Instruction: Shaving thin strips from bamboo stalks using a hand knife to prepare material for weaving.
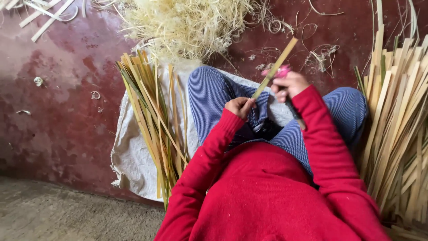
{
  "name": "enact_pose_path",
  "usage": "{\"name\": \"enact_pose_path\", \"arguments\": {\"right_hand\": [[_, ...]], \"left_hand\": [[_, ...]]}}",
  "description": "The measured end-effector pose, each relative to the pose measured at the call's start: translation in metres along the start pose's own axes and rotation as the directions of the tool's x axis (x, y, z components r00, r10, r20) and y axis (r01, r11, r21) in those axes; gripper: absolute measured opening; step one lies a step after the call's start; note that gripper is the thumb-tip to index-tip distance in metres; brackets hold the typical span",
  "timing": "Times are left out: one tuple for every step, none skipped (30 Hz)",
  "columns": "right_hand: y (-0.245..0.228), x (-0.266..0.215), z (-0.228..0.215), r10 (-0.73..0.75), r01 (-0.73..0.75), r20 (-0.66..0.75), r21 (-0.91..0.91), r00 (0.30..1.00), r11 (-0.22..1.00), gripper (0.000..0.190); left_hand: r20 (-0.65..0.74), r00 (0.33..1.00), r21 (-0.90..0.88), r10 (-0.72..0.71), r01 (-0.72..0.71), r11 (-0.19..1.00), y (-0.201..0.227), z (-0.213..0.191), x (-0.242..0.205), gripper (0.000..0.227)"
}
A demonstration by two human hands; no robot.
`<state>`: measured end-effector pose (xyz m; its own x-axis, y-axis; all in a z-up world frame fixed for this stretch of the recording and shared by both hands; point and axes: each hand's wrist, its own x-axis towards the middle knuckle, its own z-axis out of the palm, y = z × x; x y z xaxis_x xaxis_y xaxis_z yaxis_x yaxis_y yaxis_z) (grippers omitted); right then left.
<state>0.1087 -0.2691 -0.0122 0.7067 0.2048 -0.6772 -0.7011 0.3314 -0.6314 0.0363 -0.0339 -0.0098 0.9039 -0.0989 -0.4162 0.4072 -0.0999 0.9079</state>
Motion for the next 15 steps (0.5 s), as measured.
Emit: {"name": "enact_pose_path", "arguments": {"right_hand": [[0.01,0.002,0.007,0.032,-0.036,0.089,0.04,0.995,0.999,0.007],[0.018,0.003,0.012,0.06,-0.074,0.175,0.074,0.983,0.994,0.016],[0.02,0.007,0.007,0.06,-0.074,0.172,0.077,0.983,0.994,0.016],[0.02,0.012,0.003,0.081,-0.092,0.191,0.049,0.978,0.995,0.016],[0.02,0.017,0.0,0.102,-0.108,0.209,0.021,0.973,0.994,0.016],[0.018,0.018,-0.004,0.103,-0.109,0.211,0.017,0.972,0.994,0.016],[0.017,0.019,-0.007,0.117,-0.123,0.205,0.016,0.972,0.992,0.017],[0.015,0.021,-0.008,0.131,-0.137,0.202,0.016,0.971,0.99,0.019],[0.013,0.027,-0.009,0.132,-0.138,0.207,0.013,0.969,0.99,0.019],[0.014,0.028,-0.013,0.124,-0.124,0.201,-0.011,0.972,0.992,0.022],[0.015,0.03,-0.017,0.115,-0.111,0.195,-0.035,0.974,0.993,0.026],[0.012,0.029,-0.019,0.117,-0.112,0.197,-0.038,0.973,0.993,0.026],[0.009,0.029,-0.022,0.147,-0.145,0.183,-0.027,0.972,0.989,0.017],[0.006,0.027,-0.026,0.178,-0.178,0.167,-0.014,0.97,0.984,0.009],[0.0,0.027,-0.022,0.18,-0.18,0.167,-0.016,0.969,0.984,0.009]], "left_hand": [[0.003,1.0,0.011,0.016,-0.016,1.0,0.002,0.0,0.001,0.025],[0.009,0.999,0.018,0.033,-0.033,0.999,0.004,0.003,0.002,0.025],[0.012,0.999,0.019,0.032,-0.032,0.999,0.004,0.003,0.001,0.025],[0.008,1.0,0.032,0.024,-0.024,0.999,0.004,0.004,0.001,0.025],[0.004,1.0,0.045,0.016,-0.016,0.999,0.005,0.004,0.001,0.026],[0.001,1.0,0.043,0.017,-0.017,0.999,0.003,0.005,-0.002,0.026],[0.012,1.0,0.056,0.013,-0.014,0.998,0.001,0.005,-0.004,0.026],[0.019,1.0,0.072,0.009,-0.01,0.997,0.0,0.004,-0.005,0.026],[0.014,1.0,0.072,0.01,-0.011,0.997,0.001,0.002,-0.004,0.026],[0.014,1.0,0.07,-0.001,0.0,0.998,0.0,0.002,-0.007,0.026],[0.015,1.0,0.067,-0.013,0.012,0.998,-0.001,0.002,-0.01,0.027],[0.011,1.0,0.066,-0.012,0.012,0.998,-0.003,0.001,-0.014,0.027],[0.022,1.0,0.072,-0.009,0.008,0.997,-0.004,0.0,-0.019,0.026],[0.035,0.999,0.079,-0.008,0.005,0.997,-0.005,0.001,-0.023,0.026],[0.033,0.999,0.078,-0.009,0.006,0.997,-0.003,-0.002,-0.022,0.026]]}}
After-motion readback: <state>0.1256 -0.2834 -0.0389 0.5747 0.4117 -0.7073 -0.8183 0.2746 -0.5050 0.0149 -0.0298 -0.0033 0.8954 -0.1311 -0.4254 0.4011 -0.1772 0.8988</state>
